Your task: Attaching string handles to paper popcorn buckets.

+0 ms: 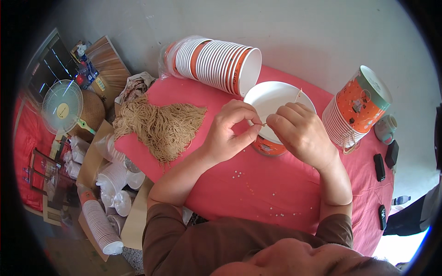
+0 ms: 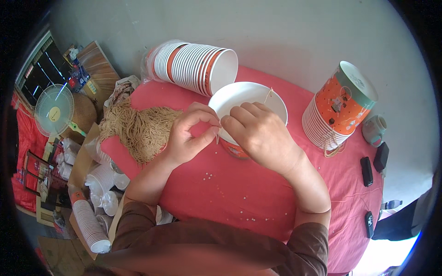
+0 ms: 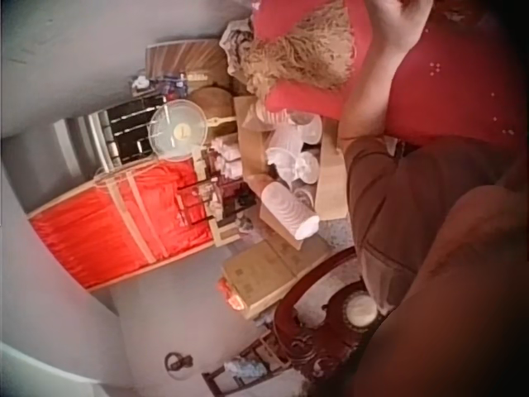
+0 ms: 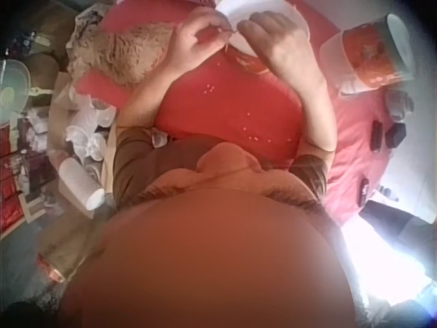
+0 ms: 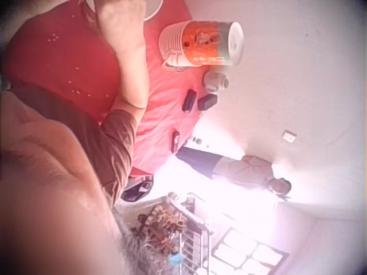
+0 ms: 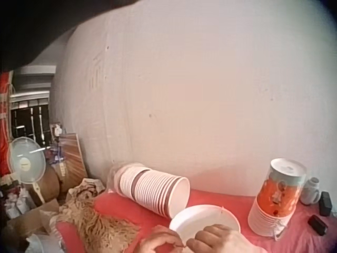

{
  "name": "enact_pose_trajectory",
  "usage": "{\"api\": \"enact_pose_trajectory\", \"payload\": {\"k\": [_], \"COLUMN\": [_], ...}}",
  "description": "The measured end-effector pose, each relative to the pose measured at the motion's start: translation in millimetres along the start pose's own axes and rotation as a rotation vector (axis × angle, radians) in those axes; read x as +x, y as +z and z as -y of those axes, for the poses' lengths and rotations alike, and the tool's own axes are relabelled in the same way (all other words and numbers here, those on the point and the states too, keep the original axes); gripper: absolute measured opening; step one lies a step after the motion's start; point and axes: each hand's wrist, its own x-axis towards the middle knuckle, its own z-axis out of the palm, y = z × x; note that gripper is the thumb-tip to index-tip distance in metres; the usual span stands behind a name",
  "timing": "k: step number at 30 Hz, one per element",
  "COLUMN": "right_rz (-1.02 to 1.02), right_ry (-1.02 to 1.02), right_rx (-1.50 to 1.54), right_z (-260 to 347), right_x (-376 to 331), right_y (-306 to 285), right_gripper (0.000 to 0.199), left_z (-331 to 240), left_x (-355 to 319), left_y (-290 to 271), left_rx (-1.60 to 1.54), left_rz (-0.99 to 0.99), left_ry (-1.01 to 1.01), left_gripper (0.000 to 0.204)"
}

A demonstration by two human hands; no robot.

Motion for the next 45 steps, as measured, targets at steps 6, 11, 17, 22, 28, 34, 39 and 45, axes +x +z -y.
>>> {"api": "enact_pose_trajectory", "payload": {"k": [6,11,17,22,28,34,39,45], "right_rz": [-0.055,-0.107,-0.307,-0.301,-0.293,-0.295,-0.308,-0.309], "right_ry": [0.002,0.046,0.133,0.166,0.175,0.177,0.166,0.117], "right_rx": [-0.076,-0.103,-0.212,-0.208,-0.17,-0.142,-0.122,-0.105], "right_z": [-1.0,-6.0,-22.2,-23.0,-20.7,-18.4,-17.3,-12.4], "right_x": [0.2,-0.3,-0.3,-0.4,0.1,-0.9,-0.4,-0.5], "right_y": [-11.5,-26.7,-31.1,-21.7,-23.9,-24.9,-26.3,-30.3], "right_gripper": [0.025,0.022,0.017,0.016,0.015,0.016,0.018,0.02], "left_z": [-3.8,-0.7,1.0,1.4,7.0,-0.1,4.6,8.1], "left_x": [0.2,-0.8,-1.7,-1.4,2.7,5.9,5.0,4.1], "left_y": [-0.2,0.3,3.0,0.8,-7.3,-8.9,-9.0,-10.7], "left_rx": [0.136,0.143,0.304,0.251,0.119,0.238,0.194,0.116], "left_rz": [0.008,0.032,0.035,0.082,0.09,0.193,0.211,0.241], "left_ry": [0.045,0.028,0.082,0.047,-0.013,0.086,0.077,0.022], "left_gripper": [0.011,0.011,0.009,0.008,0.011,0.013,0.015,0.014]}}
